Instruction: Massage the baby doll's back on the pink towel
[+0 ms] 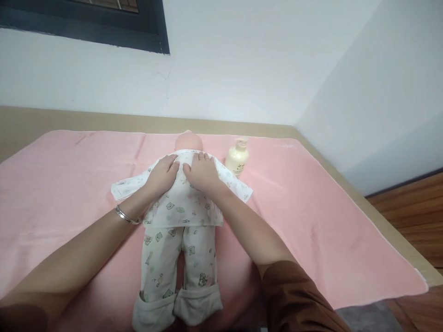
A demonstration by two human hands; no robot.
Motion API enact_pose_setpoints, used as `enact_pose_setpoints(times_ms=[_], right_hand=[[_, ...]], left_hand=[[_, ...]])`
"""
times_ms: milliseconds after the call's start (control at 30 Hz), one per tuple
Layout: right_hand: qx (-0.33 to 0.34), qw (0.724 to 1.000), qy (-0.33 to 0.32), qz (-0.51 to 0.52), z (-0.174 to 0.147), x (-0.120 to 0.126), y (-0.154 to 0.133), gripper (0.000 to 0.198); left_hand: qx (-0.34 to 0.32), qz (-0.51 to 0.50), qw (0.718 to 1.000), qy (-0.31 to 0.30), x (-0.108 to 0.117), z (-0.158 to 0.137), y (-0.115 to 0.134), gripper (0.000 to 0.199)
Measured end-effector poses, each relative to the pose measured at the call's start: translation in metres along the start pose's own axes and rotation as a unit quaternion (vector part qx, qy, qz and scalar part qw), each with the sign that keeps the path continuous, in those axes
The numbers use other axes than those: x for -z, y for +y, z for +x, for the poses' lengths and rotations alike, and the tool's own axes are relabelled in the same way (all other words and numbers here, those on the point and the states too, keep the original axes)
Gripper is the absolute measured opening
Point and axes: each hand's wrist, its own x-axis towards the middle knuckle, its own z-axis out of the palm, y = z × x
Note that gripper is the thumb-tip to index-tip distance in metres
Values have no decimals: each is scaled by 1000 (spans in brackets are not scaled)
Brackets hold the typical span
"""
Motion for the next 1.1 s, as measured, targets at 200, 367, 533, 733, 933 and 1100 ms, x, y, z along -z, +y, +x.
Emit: enact_pose_setpoints(times_ms=[200, 367, 533, 733, 933, 1100], right_hand=[[-1, 1000, -10, 7, -1, 4, 0, 45], [1, 999, -23, 30, -2, 12, 0, 43], [21, 999, -26, -1, -5, 13, -1, 46], [48, 995, -35, -76, -17, 6, -11, 57], [39, 998, -47, 22, -9, 11, -3, 51], [-2, 999, -23, 47, 6, 5, 9, 51]], left_hand=[[-8, 46, 999, -11, 1, -6, 7, 51], [-33, 93, 995, -3, -6, -14, 11, 58], [-6, 59, 998, -18, -4, -8, 6, 56], [6, -2, 1000, -24, 4, 3, -4, 55], [-16, 92, 995, -48, 5, -6, 5, 56], [-35, 156, 985, -66, 4, -23, 21, 60]])
